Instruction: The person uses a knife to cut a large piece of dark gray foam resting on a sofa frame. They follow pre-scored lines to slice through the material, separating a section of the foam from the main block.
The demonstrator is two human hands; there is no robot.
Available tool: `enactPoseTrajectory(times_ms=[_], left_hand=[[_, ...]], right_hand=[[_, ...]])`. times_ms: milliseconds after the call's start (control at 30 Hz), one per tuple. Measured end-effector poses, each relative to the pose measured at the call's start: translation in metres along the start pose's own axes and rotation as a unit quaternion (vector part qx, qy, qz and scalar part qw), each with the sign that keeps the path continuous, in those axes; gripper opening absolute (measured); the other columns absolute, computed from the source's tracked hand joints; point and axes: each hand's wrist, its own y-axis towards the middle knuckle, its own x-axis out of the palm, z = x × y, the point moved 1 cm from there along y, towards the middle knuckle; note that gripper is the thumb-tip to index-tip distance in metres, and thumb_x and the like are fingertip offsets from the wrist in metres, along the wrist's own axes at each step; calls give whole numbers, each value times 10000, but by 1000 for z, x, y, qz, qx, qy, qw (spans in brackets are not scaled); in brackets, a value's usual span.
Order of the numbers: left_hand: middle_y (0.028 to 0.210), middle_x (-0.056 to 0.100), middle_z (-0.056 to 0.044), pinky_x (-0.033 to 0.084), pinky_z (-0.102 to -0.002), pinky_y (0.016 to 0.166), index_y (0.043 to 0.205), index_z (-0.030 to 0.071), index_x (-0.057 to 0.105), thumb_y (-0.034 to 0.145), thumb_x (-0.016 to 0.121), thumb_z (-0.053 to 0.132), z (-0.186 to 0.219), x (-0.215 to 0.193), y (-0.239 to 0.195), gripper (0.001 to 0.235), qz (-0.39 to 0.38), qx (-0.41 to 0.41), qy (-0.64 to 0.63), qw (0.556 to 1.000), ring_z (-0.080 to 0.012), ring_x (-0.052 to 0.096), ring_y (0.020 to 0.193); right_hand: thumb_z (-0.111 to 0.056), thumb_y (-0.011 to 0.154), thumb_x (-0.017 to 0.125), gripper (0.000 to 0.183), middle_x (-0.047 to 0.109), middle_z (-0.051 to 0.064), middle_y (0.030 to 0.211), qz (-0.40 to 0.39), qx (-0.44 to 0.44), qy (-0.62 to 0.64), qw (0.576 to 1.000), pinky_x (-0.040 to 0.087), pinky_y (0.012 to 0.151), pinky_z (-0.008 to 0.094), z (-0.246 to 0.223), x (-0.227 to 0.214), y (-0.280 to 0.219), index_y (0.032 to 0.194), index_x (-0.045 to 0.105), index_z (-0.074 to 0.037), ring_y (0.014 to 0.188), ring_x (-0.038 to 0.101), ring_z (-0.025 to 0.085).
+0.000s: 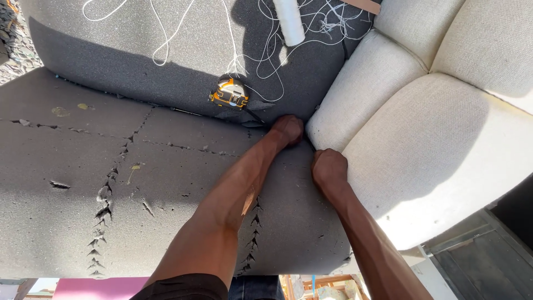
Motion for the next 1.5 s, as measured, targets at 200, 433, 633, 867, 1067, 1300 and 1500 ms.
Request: enactPoseTrajectory(times_ms=[200, 433, 633, 867, 1067, 1300, 1500], left_hand=[[1184, 747, -70, 460, -157, 964, 1296, 70, 707, 1049, 511, 276, -7, 9, 8, 377, 12, -34, 3, 999, -194, 668, 1168], [1210, 730, -47, 461, -151, 975, 1318, 109, 689, 1042, 530, 292, -13, 16, 10, 367, 24, -70, 10, 997, -168, 658, 1175], [1232, 716, -29, 462, -146, 983, 1336, 141, 674, 1036, 545, 304, -22, 27, 13, 365, 31, -95, 19, 995, -146, 651, 1181], [1258, 698, -7, 464, -140, 993, 1359, 180, 656, 1029, 565, 320, -26, 58, 18, 370, 34, -141, 29, 989, -120, 642, 1189], [1280, 684, 11, 465, -135, 1002, 1377, 211, 641, 1023, 580, 333, -35, 60, 28, 379, 26, -168, 44, 984, -98, 635, 1194], [1301, 670, 29, 466, -131, 1010, 1395, 243, 627, 1018, 595, 346, -46, 72, 44, 392, 18, -202, 56, 978, -77, 627, 1200], [1322, 656, 47, 467, -126, 1018, 1413, 274, 612, 1012, 610, 359, -45, 79, 52, 410, 21, -217, 69, 974, -56, 620, 1206]], right_hand=[[-143, 955, 552, 238, 566, 34, 659, 43, -18, -31, 998, 475, 609, 317, 6, 29, 5, 724, 607, -127, 677, 636, 218], [-145, 987, 518, 250, 524, 83, 668, 180, -75, -46, 980, 444, 615, 341, 15, 62, 17, 742, 568, -132, 639, 601, 248], [-191, 956, 489, 218, 560, 64, 668, 98, -19, -38, 994, 451, 595, 391, 6, 74, 20, 765, 575, -134, 643, 630, 275], [-209, 979, 504, 218, 576, 56, 635, 35, 35, -12, 999, 462, 541, 365, -2, 56, 1, 823, 643, -149, 612, 645, 259], [-209, 1024, 567, 244, 658, 91, 697, 49, 42, 9, 998, 506, 617, 349, -10, 35, 0, 840, 694, -111, 716, 700, 261], [-214, 1069, 507, 325, 606, 110, 688, 71, 81, 226, 968, 477, 630, 345, 2, 70, 28, 779, 581, -88, 705, 655, 317], [-225, 1022, 525, 341, 604, -1, 630, 39, 17, 37, 998, 460, 590, 293, 2, 27, 13, 689, 585, -189, 653, 647, 188]])
